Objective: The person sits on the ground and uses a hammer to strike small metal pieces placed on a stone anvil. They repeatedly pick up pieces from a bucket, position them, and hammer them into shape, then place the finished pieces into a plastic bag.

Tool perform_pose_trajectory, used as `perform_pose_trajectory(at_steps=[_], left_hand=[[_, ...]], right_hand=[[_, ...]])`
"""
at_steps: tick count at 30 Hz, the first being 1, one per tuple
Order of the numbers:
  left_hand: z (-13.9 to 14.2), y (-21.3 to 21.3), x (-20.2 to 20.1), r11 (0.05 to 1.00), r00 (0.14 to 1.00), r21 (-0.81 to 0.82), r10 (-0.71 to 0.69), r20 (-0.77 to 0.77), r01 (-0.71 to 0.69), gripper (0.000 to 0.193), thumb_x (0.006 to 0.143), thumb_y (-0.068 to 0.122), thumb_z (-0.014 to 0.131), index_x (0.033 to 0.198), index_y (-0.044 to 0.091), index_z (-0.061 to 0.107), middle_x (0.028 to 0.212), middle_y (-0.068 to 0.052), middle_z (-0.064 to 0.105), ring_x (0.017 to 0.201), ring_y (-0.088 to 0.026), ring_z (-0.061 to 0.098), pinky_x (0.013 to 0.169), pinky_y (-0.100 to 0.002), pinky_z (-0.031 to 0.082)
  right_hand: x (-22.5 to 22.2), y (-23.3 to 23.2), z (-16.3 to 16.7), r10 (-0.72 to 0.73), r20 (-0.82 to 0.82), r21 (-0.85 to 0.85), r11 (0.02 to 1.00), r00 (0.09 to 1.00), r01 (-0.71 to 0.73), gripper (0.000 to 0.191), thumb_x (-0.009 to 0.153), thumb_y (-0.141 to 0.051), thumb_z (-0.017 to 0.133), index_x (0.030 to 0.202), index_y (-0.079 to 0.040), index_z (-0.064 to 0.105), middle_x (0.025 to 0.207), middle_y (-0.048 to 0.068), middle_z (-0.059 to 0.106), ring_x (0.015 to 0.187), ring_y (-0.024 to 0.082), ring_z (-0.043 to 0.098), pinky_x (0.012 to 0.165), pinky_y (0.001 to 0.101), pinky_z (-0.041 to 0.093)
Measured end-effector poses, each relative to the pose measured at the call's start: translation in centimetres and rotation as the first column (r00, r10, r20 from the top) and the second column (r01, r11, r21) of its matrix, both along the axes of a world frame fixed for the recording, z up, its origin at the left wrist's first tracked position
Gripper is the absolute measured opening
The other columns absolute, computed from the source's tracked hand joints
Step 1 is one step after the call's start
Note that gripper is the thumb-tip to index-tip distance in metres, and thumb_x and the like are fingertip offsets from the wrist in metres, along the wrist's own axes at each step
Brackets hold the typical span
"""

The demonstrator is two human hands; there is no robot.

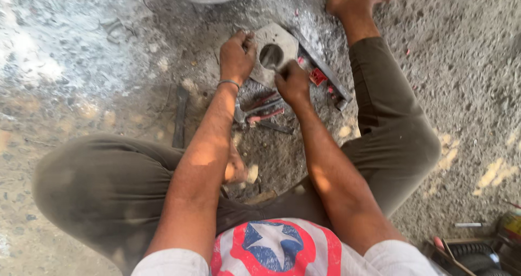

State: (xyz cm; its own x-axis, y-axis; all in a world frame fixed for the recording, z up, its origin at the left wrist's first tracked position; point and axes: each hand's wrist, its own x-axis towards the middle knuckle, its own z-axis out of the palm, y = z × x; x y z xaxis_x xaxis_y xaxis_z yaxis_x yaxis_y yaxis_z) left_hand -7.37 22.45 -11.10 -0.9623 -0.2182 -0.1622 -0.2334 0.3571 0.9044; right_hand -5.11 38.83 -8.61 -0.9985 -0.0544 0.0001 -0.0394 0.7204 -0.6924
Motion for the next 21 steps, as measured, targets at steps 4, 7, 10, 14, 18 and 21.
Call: perform_pose_trajectory(at_steps=[4, 7, 10, 14, 18, 21], left_hand=[[-0.3, 0.1, 0.0, 1.0, 1.0, -0.018, 0.004, -0.029, -0.004, 0.022, 0.088, 0.013, 0.072, 0.108, 0.003, 0.074, 0.089, -0.014, 0.075, 0.081, -0.028, 0.074, 0.075, -0.038, 0.058], [-0.5, 0.2, 0.0, 1.0, 0.999, -0.007, 0.004, -0.041, -0.004, 0.019, 0.089, 0.013, 0.071, 0.105, 0.003, 0.072, 0.088, -0.014, 0.075, 0.082, -0.029, 0.075, 0.075, -0.039, 0.058], [-0.7, 0.3, 0.0, 0.999, 0.999, -0.038, 0.009, -0.039, -0.01, 0.017, 0.087, 0.014, 0.074, 0.098, 0.001, 0.07, 0.086, -0.016, 0.074, 0.082, -0.033, 0.073, 0.074, -0.041, 0.056], [-0.8, 0.3, 0.1, 1.0, 0.999, -0.024, 0.019, -0.038, -0.02, 0.018, 0.087, 0.014, 0.074, 0.098, 0.001, 0.069, 0.085, -0.015, 0.074, 0.081, -0.033, 0.073, 0.075, -0.042, 0.056], [-0.9, 0.3, 0.2, 1.0, 1.0, 0.007, 0.012, -0.006, -0.012, 0.018, 0.088, 0.014, 0.072, 0.102, 0.003, 0.07, 0.085, -0.014, 0.074, 0.08, -0.031, 0.074, 0.075, -0.041, 0.056], [-1.1, 0.3, 0.2, 0.999, 0.999, -0.015, 0.038, -0.023, -0.038, 0.021, 0.085, 0.014, 0.075, 0.1, 0.001, 0.069, 0.085, -0.015, 0.075, 0.081, -0.032, 0.073, 0.074, -0.042, 0.056]], right_hand=[[0.1, 0.0, -0.1, -0.013, 0.057, 0.018, 1.0, 0.998, 0.012, 0.019, 0.094, -0.009, 0.074, 0.085, -0.006, 0.058, 0.077, 0.011, 0.07, 0.065, 0.02, 0.069, 0.061, 0.0348, 0.058], [0.1, -0.1, 0.2, -0.066, 0.105, -0.022, 0.997, 0.992, 0.069, 0.019, 0.094, -0.011, 0.074, 0.085, -0.005, 0.058, 0.075, 0.011, 0.069, 0.064, 0.02, 0.068, 0.06, 0.0352, 0.058], [0.1, -0.2, 0.4, -0.019, 0.061, 0.009, 1.0, 0.998, 0.019, 0.018, 0.093, -0.01, 0.075, 0.085, -0.004, 0.06, 0.074, 0.012, 0.07, 0.065, 0.022, 0.069, 0.061, 0.0373, 0.057], [0.1, -0.3, 0.5, -0.052, -0.089, -0.028, 0.998, 0.995, 0.05, 0.02, 0.088, -0.01, 0.077, 0.084, -0.003, 0.058, 0.074, 0.012, 0.07, 0.065, 0.023, 0.069, 0.063, 0.0376, 0.057], [0.2, -0.3, 0.4, -0.034, 0.055, 0.006, 0.999, 0.998, 0.034, 0.018, 0.091, -0.01, 0.076, 0.085, -0.004, 0.06, 0.075, 0.011, 0.07, 0.066, 0.021, 0.069, 0.063, 0.0359, 0.057], [0.2, -0.2, 0.4, -0.066, 0.056, -0.034, 0.997, 0.996, 0.068, 0.018, 0.09, -0.009, 0.076, 0.086, -0.003, 0.059, 0.075, 0.011, 0.069, 0.066, 0.02, 0.068, 0.062, 0.0356, 0.057]])
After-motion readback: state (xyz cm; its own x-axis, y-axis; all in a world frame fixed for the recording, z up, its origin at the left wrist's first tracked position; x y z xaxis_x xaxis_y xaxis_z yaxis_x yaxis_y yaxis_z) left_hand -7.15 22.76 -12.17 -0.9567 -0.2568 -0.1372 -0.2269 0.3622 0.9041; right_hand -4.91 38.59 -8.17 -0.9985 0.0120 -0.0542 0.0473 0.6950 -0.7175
